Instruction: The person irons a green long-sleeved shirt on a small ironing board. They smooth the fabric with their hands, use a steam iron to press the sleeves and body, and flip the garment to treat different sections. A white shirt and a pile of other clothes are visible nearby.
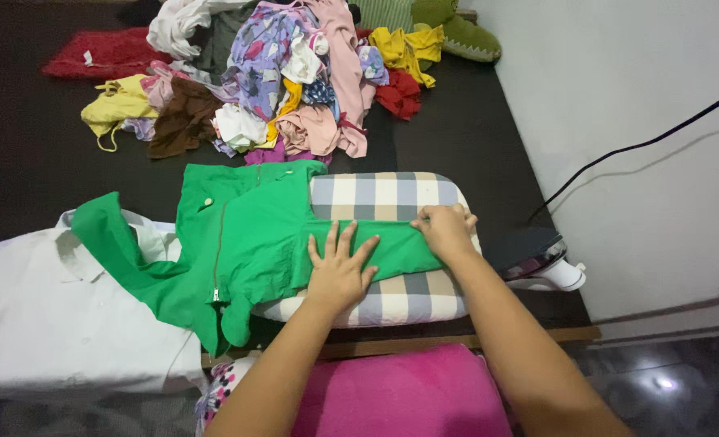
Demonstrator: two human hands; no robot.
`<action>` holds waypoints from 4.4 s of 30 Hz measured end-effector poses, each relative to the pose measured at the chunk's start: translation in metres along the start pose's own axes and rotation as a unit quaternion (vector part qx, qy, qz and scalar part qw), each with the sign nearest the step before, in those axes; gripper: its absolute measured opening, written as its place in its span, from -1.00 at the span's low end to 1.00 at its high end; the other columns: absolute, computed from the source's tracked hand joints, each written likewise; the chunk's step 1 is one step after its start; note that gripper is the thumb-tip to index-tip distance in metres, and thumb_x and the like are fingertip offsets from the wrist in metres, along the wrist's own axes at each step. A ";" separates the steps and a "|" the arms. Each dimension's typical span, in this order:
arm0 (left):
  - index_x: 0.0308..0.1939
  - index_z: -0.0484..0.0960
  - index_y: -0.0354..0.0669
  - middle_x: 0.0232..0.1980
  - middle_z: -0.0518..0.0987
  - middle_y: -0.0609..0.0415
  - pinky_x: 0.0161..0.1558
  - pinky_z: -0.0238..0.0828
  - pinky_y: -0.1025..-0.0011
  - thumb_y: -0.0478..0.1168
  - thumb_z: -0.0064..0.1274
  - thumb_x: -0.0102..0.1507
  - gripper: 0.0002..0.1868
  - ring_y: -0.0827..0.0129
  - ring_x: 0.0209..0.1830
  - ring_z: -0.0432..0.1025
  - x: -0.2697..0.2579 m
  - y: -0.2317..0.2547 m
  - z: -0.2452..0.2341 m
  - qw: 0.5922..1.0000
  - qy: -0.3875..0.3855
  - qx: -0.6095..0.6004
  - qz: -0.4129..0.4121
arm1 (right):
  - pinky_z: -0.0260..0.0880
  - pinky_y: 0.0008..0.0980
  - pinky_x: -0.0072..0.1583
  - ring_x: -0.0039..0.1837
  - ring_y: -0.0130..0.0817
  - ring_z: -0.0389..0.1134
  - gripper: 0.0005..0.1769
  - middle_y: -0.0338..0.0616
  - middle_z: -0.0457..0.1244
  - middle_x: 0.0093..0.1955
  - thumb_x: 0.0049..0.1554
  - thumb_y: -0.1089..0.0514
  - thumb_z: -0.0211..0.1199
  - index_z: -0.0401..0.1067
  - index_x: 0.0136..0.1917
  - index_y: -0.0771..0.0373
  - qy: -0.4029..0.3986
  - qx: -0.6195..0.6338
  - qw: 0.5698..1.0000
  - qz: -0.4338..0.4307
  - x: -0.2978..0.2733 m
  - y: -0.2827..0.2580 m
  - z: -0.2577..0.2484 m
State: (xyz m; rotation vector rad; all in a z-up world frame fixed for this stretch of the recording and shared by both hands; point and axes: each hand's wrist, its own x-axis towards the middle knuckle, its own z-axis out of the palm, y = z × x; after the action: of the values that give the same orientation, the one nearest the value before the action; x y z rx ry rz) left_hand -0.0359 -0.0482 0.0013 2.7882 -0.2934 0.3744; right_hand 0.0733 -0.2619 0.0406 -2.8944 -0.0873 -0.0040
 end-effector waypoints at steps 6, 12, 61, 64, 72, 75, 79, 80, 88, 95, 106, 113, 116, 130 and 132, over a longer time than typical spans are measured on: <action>0.47 0.19 0.51 0.63 -0.06 -0.10 0.31 -0.62 -0.61 0.30 -0.08 0.23 -0.29 -0.17 0.63 -0.31 0.005 0.004 -0.012 0.993 -0.116 0.003 -0.026 | 0.09 0.07 0.49 0.44 -0.04 0.22 -0.66 0.02 0.27 0.36 0.22 0.27 0.07 0.46 0.24 0.23 0.229 0.059 0.943 -0.235 -0.037 -0.020 0.044; 0.57 0.11 0.00 0.69 -0.04 -0.03 0.40 -0.55 -0.54 0.14 -0.12 0.32 -0.22 0.02 0.70 -0.27 0.003 -0.016 0.022 0.998 -0.062 0.030 -0.004 | -0.24 -0.05 0.62 0.69 -0.13 -0.20 -0.36 -0.10 -0.14 0.70 0.30 0.04 -0.05 0.03 0.61 0.14 -0.059 0.047 0.957 -0.280 -0.063 -0.037 0.036; 0.56 0.20 0.41 0.66 0.00 0.06 0.48 -0.41 -0.12 0.31 -0.16 0.28 -0.25 0.02 0.61 -0.21 0.005 -0.027 -0.018 0.991 -0.133 0.013 -0.007 | -0.35 0.02 0.57 0.70 0.01 -0.33 -0.10 0.02 -0.27 0.71 0.22 -0.45 -0.08 -0.08 0.66 -0.01 -0.006 -0.073 0.984 -0.164 -0.079 0.013 0.026; 0.51 0.24 0.36 0.64 0.02 -0.01 0.54 -0.29 0.00 0.36 -0.12 0.26 -0.24 -0.01 0.65 -0.16 -0.013 -0.049 -0.033 0.998 -0.054 0.013 -0.004 | -0.34 0.03 0.59 0.71 -0.01 -0.36 -0.10 0.00 -0.29 0.72 0.23 -0.46 -0.09 -0.10 0.66 -0.03 -0.013 -0.086 0.983 -0.161 -0.083 0.003 0.011; 0.52 0.23 0.30 0.64 0.00 -0.04 0.53 -0.31 0.01 0.30 -0.12 0.26 -0.24 -0.02 0.63 -0.18 -0.016 -0.056 -0.022 0.998 -0.066 0.022 -0.009 | -0.14 0.05 0.57 0.61 0.05 -0.02 -0.21 0.16 0.01 0.60 0.06 0.07 0.17 0.16 0.54 0.30 0.076 0.068 0.981 -0.162 -0.073 -0.075 0.014; 0.49 0.29 0.17 0.70 0.01 0.01 0.58 -0.30 0.05 0.16 -0.20 0.38 -0.40 0.03 0.71 -0.18 -0.014 -0.064 -0.008 0.989 -0.091 0.117 -0.004 | 0.03 -0.07 0.63 0.65 0.07 0.06 -0.43 0.11 0.08 0.63 0.28 0.21 -0.01 0.22 0.55 0.22 -0.001 0.146 0.960 -0.239 -0.062 -0.112 0.062; 0.51 0.22 -0.01 0.65 0.03 -0.05 0.54 -0.31 -0.01 0.04 -0.25 0.41 -0.40 -0.03 0.67 -0.19 -0.009 -0.073 0.002 0.991 -0.096 0.097 0.007 | -0.14 -0.05 0.61 0.67 0.02 -0.08 -0.30 0.09 -0.05 0.66 0.25 0.05 0.01 0.06 0.63 0.14 -0.027 0.122 0.941 -0.315 -0.064 -0.115 0.072; 0.53 0.21 0.03 0.64 0.03 -0.04 0.54 -0.29 -0.01 0.04 -0.23 0.39 -0.38 -0.02 0.66 -0.17 -0.010 -0.073 0.001 0.994 -0.075 0.075 0.008 | -0.16 -0.06 0.62 0.67 -0.04 -0.08 -0.27 0.02 -0.05 0.64 0.26 -0.06 0.01 0.03 0.65 0.08 -0.051 0.095 0.950 -0.292 -0.065 -0.107 0.065; 0.56 0.19 0.12 0.64 0.05 0.00 0.55 -0.24 0.02 0.04 -0.19 0.34 -0.33 0.03 0.64 -0.10 -0.015 -0.060 -0.017 0.999 -0.034 0.038 0.000 | -0.31 -0.06 0.59 0.70 -0.15 -0.31 -0.21 -0.15 -0.30 0.73 0.30 -0.35 -0.23 -0.13 0.66 0.00 -0.048 -0.111 0.981 -0.153 -0.067 -0.007 0.013; 0.55 0.11 0.07 0.67 -0.05 -0.02 0.52 -0.34 0.00 -0.02 -0.12 0.26 -0.25 0.01 0.66 -0.20 0.000 -0.046 -0.020 0.982 -0.147 0.098 -0.065 | -0.29 -0.09 0.57 0.69 -0.17 -0.35 -0.21 -0.08 -0.29 0.71 0.27 -0.32 -0.26 -0.14 0.64 0.04 -0.061 -0.108 0.987 -0.107 -0.069 0.018 0.003; 0.57 0.17 0.21 0.66 -0.01 -0.05 0.52 -0.36 -0.17 0.30 -0.08 0.27 -0.18 -0.06 0.66 -0.20 0.004 0.002 0.016 0.998 -0.052 0.001 -0.028 | -0.37 0.00 0.58 0.70 -0.11 -0.37 -0.14 -0.07 -0.34 0.73 0.26 -0.38 -0.20 -0.16 0.66 0.07 -0.073 -0.051 0.977 -0.192 -0.074 -0.009 0.039; 0.51 0.24 0.34 0.65 -0.07 -0.16 0.49 -0.42 -0.24 0.61 0.09 -0.06 0.13 -0.24 0.63 -0.29 -0.010 -0.008 -0.033 0.994 -0.060 0.012 -0.093 | -0.32 -0.01 0.58 0.70 -0.11 -0.35 0.03 -0.09 -0.32 0.72 0.16 -0.53 -0.02 -0.17 0.65 0.05 -0.065 -0.085 0.987 -0.124 -0.086 0.010 0.013; 0.52 0.23 0.35 0.65 -0.09 -0.17 0.48 -0.42 -0.24 0.61 0.10 -0.08 0.14 -0.26 0.63 -0.29 -0.009 -0.007 -0.033 0.993 -0.067 0.018 -0.099 | -0.27 -0.03 0.58 0.70 -0.06 -0.31 0.07 0.01 -0.29 0.72 0.14 -0.48 0.06 -0.15 0.65 0.15 -0.055 -0.067 0.994 -0.071 -0.093 0.027 0.009; -0.14 0.76 0.05 -0.07 0.60 -0.05 0.01 0.45 0.11 -0.24 0.06 0.28 -0.82 -0.03 -0.02 0.52 0.066 -0.111 -0.009 0.991 0.008 -0.094 -0.098 | -0.38 0.00 0.59 0.70 -0.16 -0.34 -0.15 -0.14 -0.27 0.72 0.24 -0.41 -0.05 -0.06 0.64 -0.01 -0.056 -0.031 0.976 -0.208 -0.096 0.016 0.024; -0.21 0.77 0.01 -0.12 0.61 -0.04 0.00 0.47 0.11 -0.16 0.23 0.17 -0.87 0.00 -0.06 0.52 0.081 -0.131 -0.009 0.989 -0.067 -0.107 -0.078 | -0.39 -0.01 0.59 0.70 -0.17 -0.33 -0.16 -0.15 -0.26 0.72 0.24 -0.41 -0.06 -0.04 0.63 -0.01 -0.052 -0.021 0.977 -0.206 -0.097 0.017 0.026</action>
State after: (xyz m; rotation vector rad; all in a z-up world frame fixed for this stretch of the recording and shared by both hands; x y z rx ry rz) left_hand 0.0699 0.0637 -0.0033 2.6053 -0.1348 0.1106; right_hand -0.0228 -0.2777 0.0108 -2.8600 -0.7102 0.0735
